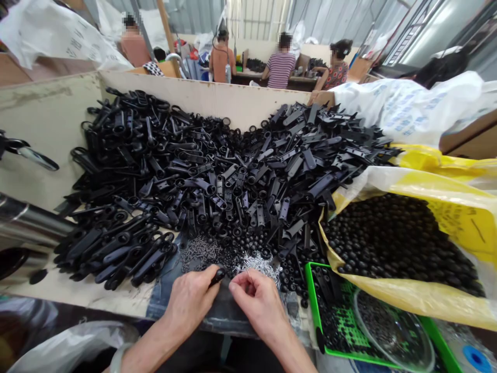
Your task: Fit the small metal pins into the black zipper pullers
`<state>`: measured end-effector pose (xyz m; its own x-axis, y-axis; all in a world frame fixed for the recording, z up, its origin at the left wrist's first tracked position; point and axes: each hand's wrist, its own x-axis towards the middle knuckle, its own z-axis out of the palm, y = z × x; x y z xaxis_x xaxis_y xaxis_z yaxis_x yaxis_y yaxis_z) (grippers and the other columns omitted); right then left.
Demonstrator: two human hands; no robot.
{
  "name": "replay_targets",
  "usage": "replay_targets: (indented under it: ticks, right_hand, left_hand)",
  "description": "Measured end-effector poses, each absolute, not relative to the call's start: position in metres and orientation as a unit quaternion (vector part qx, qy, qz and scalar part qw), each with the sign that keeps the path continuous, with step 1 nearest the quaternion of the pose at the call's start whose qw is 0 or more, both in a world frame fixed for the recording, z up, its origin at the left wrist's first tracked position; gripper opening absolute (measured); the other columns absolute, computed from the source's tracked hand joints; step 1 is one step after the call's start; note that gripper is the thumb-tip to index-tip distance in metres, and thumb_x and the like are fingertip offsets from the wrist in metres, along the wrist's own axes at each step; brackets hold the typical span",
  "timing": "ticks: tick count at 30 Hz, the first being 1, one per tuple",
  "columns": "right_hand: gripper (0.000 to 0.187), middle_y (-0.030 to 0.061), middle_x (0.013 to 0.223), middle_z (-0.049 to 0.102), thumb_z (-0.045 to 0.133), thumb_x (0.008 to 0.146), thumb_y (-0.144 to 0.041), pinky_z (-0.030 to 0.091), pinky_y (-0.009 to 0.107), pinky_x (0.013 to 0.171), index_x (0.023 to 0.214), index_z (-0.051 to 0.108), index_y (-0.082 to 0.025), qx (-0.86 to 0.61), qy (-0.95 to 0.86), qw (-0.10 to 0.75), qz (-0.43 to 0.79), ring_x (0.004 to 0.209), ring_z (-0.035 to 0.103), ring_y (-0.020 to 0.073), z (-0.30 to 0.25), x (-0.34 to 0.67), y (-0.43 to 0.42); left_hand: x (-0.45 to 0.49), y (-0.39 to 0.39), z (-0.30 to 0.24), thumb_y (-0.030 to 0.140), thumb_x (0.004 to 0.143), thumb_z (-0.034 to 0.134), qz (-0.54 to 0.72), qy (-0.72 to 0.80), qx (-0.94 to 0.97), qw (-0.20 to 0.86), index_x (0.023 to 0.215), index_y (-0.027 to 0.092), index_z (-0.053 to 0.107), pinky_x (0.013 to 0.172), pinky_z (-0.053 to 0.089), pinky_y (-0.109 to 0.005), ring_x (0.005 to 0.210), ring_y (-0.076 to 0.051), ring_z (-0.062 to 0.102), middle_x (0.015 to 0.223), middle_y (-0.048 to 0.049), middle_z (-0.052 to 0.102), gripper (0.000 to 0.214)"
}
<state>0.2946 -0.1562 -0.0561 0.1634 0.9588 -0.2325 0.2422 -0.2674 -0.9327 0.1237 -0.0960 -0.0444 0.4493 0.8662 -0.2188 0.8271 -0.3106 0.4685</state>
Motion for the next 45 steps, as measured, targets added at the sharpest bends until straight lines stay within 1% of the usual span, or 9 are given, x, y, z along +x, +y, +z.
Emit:
replay_targets:
  ticks: [5,7,10,12,21,27,32,37,45]
  right_hand:
    - [0.035,-0.0021,0.063,0.056,0.079,0.077,-0.051,0.03,0.021,0.046,0.078,0.074,-0.017,-0.615,-0.321,0.503,0.516,0.053,0.038,0.0097,-0.059,0.286,-0.164]
    - [0.042,-0.0046,0.06,0.049,0.082,0.074,-0.057,0.024,0.019,0.042,0.079,0.073,-0.017,-0.587,-0.264,0.542,0.541,0.049,0.03,0.0072,-0.058,0.279,-0.164]
    - [0.045,-0.0067,0.058,0.044,0.083,0.073,-0.061,0.02,0.018,0.04,0.08,0.072,-0.017,-0.548,-0.24,0.566,0.567,0.047,0.024,0.0052,-0.058,0.267,-0.162]
    - [0.043,-0.0064,0.057,0.044,0.082,0.075,-0.059,0.021,0.018,0.041,0.079,0.072,-0.018,-0.536,-0.265,0.568,0.566,0.047,0.025,0.0054,-0.058,0.26,-0.16]
    - [0.032,0.0009,0.069,0.06,0.07,0.09,-0.048,0.04,0.024,0.058,0.076,0.075,-0.02,-0.562,-0.457,0.532,0.439,0.062,0.05,0.0145,-0.05,0.255,-0.161]
    - [0.021,-0.0001,0.069,0.06,0.066,0.094,-0.034,0.037,0.024,0.054,0.081,0.077,-0.022,-0.551,-0.559,0.504,0.36,0.058,0.05,0.0136,-0.043,0.258,-0.165]
    - [0.024,0.0005,0.068,0.06,0.067,0.094,-0.038,0.038,0.024,0.054,0.079,0.075,-0.021,-0.575,-0.547,0.483,0.37,0.058,0.051,0.0145,-0.043,0.257,-0.173]
    - [0.024,0.0005,0.068,0.06,0.07,0.091,-0.042,0.041,0.025,0.056,0.08,0.077,-0.022,-0.59,-0.514,0.488,0.388,0.059,0.052,0.0155,-0.046,0.256,-0.177]
    - [0.008,-0.0009,0.067,0.062,0.073,0.09,-0.03,0.041,0.023,0.052,0.089,0.081,-0.027,-0.579,-0.547,0.501,0.34,0.056,0.053,0.0138,-0.045,0.261,-0.184]
  left_hand:
    - [0.123,-0.092,-0.043,0.02,0.092,0.053,0.067,0.508,0.807,0.295,0.084,0.02,0.068,0.066,0.039,-0.031,0.073,-0.027,0.071,0.074,-0.0078,0.074,0.018]
    - [0.119,-0.096,-0.041,0.033,0.093,0.055,0.135,0.521,0.731,0.419,0.084,0.02,0.067,0.057,0.038,-0.026,0.06,-0.018,0.063,0.067,-0.0014,0.067,0.02]
    - [0.113,-0.108,-0.036,0.05,0.088,0.063,0.226,0.518,0.518,0.643,0.089,0.019,0.064,0.042,0.025,-0.02,0.039,-0.008,0.035,0.05,0.009,0.045,0.031]
    - [0.112,-0.117,-0.032,0.056,0.083,0.068,0.257,0.504,0.43,0.703,0.089,0.019,0.062,0.039,0.018,-0.019,0.037,-0.005,0.022,0.044,0.0133,0.036,0.038]
    - [0.104,-0.129,-0.029,0.058,0.075,0.079,0.309,0.481,0.342,0.746,0.081,0.018,0.061,0.038,0.015,-0.017,0.035,-0.002,0.019,0.04,0.014,0.035,0.044]
    - [0.099,-0.134,-0.033,0.054,0.073,0.082,0.315,0.473,0.334,0.752,0.08,0.017,0.063,0.036,0.015,-0.016,0.036,-0.002,0.021,0.045,0.0137,0.036,0.042]
    - [0.101,-0.14,-0.035,0.048,0.074,0.081,0.311,0.47,0.304,0.768,0.077,0.017,0.063,0.037,0.014,-0.018,0.033,-0.002,0.021,0.039,0.014,0.036,0.036]
    - [0.106,-0.144,-0.036,0.042,0.067,0.086,0.316,0.447,0.211,0.81,0.073,0.018,0.059,0.039,0.015,-0.018,0.032,-0.001,0.021,0.035,0.0141,0.037,0.036]
    - [0.11,-0.147,-0.031,0.028,0.057,0.093,0.295,0.431,0.019,0.853,0.058,0.02,0.047,0.041,0.022,-0.018,0.033,-0.002,0.032,0.035,0.0109,0.044,0.046]
